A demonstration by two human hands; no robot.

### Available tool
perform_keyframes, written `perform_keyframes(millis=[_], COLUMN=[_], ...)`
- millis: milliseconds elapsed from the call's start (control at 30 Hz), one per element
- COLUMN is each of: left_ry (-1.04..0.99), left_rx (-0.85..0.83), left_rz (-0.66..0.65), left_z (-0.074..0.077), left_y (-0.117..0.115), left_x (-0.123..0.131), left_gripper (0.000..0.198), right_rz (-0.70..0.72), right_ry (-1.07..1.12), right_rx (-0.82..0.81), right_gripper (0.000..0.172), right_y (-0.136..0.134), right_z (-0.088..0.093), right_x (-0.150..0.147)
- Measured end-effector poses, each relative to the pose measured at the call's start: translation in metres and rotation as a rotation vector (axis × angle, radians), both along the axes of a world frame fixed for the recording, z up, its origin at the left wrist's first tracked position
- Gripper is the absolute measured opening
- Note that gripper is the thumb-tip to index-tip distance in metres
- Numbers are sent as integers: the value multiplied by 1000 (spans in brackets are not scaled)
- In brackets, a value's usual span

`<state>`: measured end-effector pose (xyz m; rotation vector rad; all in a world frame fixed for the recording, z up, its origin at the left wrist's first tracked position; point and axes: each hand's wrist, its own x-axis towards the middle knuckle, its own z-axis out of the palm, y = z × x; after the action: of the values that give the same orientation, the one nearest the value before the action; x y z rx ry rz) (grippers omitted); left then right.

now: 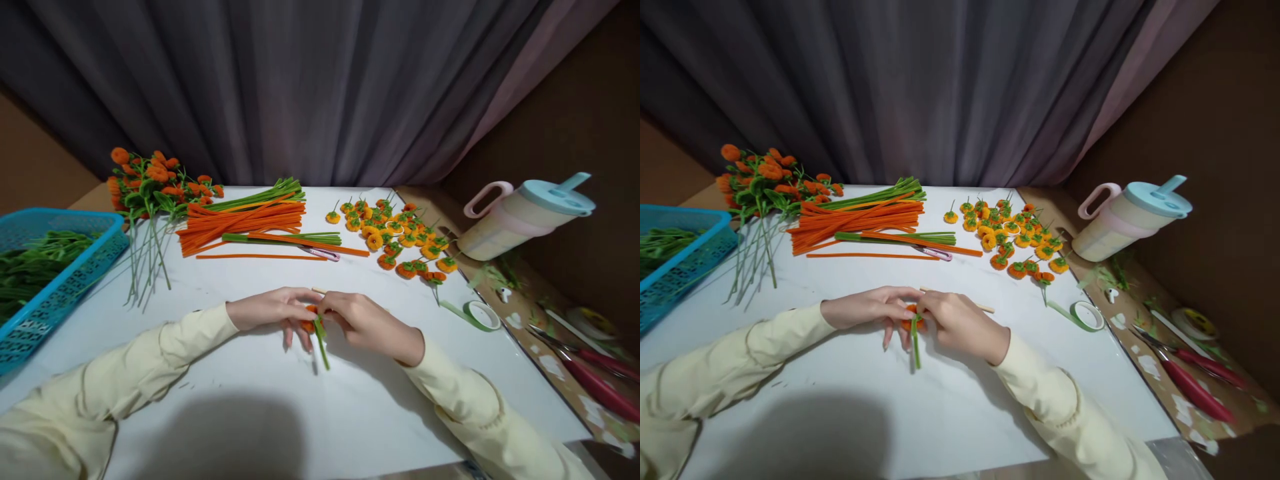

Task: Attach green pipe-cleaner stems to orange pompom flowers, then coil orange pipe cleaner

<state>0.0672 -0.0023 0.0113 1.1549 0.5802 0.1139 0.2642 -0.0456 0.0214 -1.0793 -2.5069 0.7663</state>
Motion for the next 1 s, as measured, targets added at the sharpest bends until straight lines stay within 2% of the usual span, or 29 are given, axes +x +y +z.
perform_keyframes(millis=[67,167,300,567,733,800,900,1000], left_ry=[-12,-12,-19,-39,-95,-122,-169,-202], left_rx=[-72,-127,-151,-38,-153,-226,-295,-287], left_rz=[-53,10,69,3,50,82,148,216], left_z=[-1,-5,-9,-8,-10,-11,-11,-12], left_y=[5,8,6,-5,-6,-4,-2,-1], left_x=[-1,-3,-3,0,-1,-2,-4,-5], left_gripper=[29,25,34,24,20,19,16,16], right_rz=[2,-16,-5,-7,-51,-120,-266,-263], right_ry=[66,171,156,143,221,235,143,-52], right_rx=[6,28,32,77,53,54,146,221], right_gripper=[22,19,9,15,16,18,18,12], right_y=[1,0,-2,2,5,10,18,21], right_z=[1,8,15,-2,0,2,0,-7], right_x=[1,3,6,2,3,8,18,21])
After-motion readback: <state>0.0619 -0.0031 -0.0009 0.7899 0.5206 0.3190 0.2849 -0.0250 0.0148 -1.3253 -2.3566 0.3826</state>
